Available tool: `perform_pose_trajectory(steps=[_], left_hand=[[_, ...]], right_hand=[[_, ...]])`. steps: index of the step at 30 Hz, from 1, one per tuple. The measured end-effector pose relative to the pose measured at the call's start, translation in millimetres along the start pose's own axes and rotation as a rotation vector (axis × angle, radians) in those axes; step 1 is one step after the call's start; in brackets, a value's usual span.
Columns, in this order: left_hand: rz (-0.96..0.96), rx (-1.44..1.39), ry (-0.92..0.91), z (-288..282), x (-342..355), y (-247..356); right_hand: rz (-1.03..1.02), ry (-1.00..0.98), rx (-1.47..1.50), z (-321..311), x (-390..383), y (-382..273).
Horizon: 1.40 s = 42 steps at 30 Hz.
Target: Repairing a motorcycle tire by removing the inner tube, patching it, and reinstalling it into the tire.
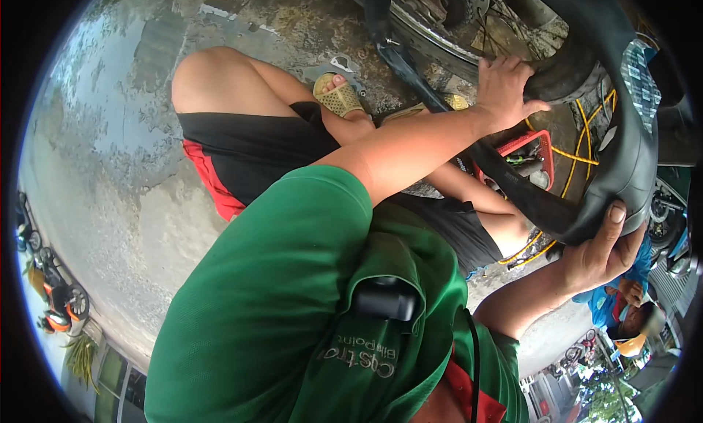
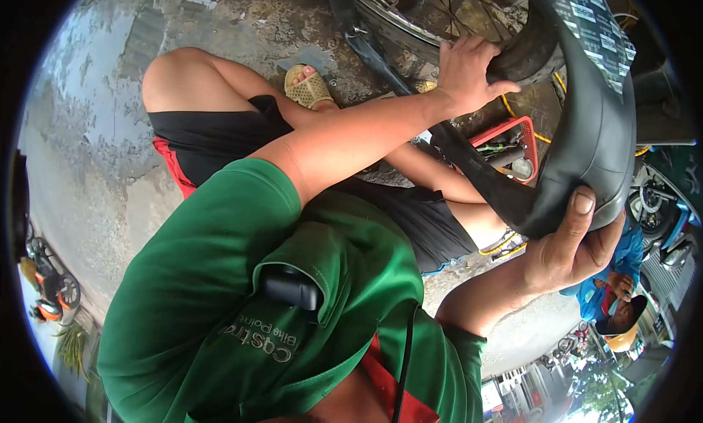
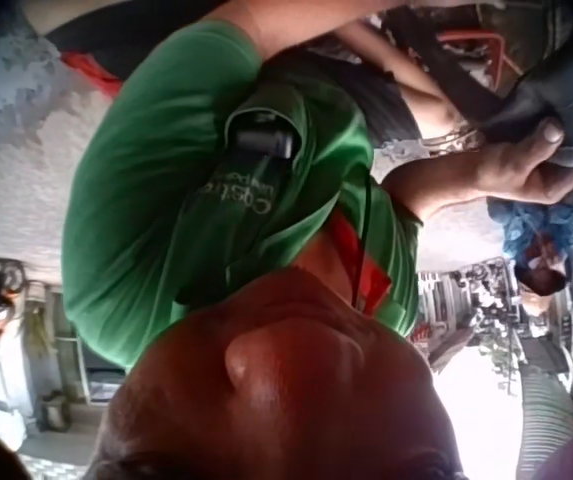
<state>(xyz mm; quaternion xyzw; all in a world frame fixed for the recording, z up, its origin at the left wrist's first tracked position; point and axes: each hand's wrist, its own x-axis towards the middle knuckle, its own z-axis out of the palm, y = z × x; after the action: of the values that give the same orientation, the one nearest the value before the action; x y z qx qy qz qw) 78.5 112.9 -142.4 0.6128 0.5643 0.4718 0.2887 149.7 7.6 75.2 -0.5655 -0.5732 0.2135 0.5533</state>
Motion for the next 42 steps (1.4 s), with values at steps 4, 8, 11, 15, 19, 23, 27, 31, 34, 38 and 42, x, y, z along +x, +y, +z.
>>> perform_pose_trajectory(steps=[4, 8, 11, 15, 19, 23, 27, 31, 34, 38, 42], left_hand=[[-0.062, 0.145, -0.120, 2.0, -17.6, -23.3], [-0.130, 0.156, -0.144, -3.1, -39.4, -24.6], [-0.127, 0.065, -0.134, -6.2, -41.2, -7.3], [-0.135, -0.117, -0.136, -2.5, -18.3, 27.2], [-0.196, -0.227, -0.178, -1.9, -11.6, 33.3], [-0.175, -0.204, -0.179, 2.0, -27.3, 15.9], [-0.089, -0.232, -0.185, 12.8, -37.2, 6.0], [-0.134, -0.260, -0.333, 5.3, -36.4, -22.7], [-0.152, -0.137, -0.532, -11.7, -30.2, -61.8], [-0.229, 0.075, -0.649, -27.4, -22.4, -93.9], [-0.277, 0.184, -0.474, -29.1, -24.9, -78.1]], right_hand=[[-0.015, 0.022, 0.035, 10.4, 6.3, -1.8], [-0.038, -0.128, -0.055, 21.7, 12.5, -1.6], [-0.048, -0.108, -0.062, 31.4, 16.6, 0.8], [-0.047, -0.127, -0.078, 39.2, 26.4, 2.3], [-0.016, -0.141, -0.074, 42.1, 35.0, 4.5], [-0.042, -0.143, -0.125, 40.8, 38.4, 8.5], [-0.024, -0.169, -0.110, 38.1, 39.0, 13.1], [0.014, -0.120, -0.134, 38.4, 40.0, 15.7], [-0.010, -0.165, -0.148, 41.2, 41.0, 14.9], [-0.022, -0.196, -0.182, 45.9, 40.8, 13.0], [-0.019, -0.208, -0.181, 48.4, 39.2, 14.6]])
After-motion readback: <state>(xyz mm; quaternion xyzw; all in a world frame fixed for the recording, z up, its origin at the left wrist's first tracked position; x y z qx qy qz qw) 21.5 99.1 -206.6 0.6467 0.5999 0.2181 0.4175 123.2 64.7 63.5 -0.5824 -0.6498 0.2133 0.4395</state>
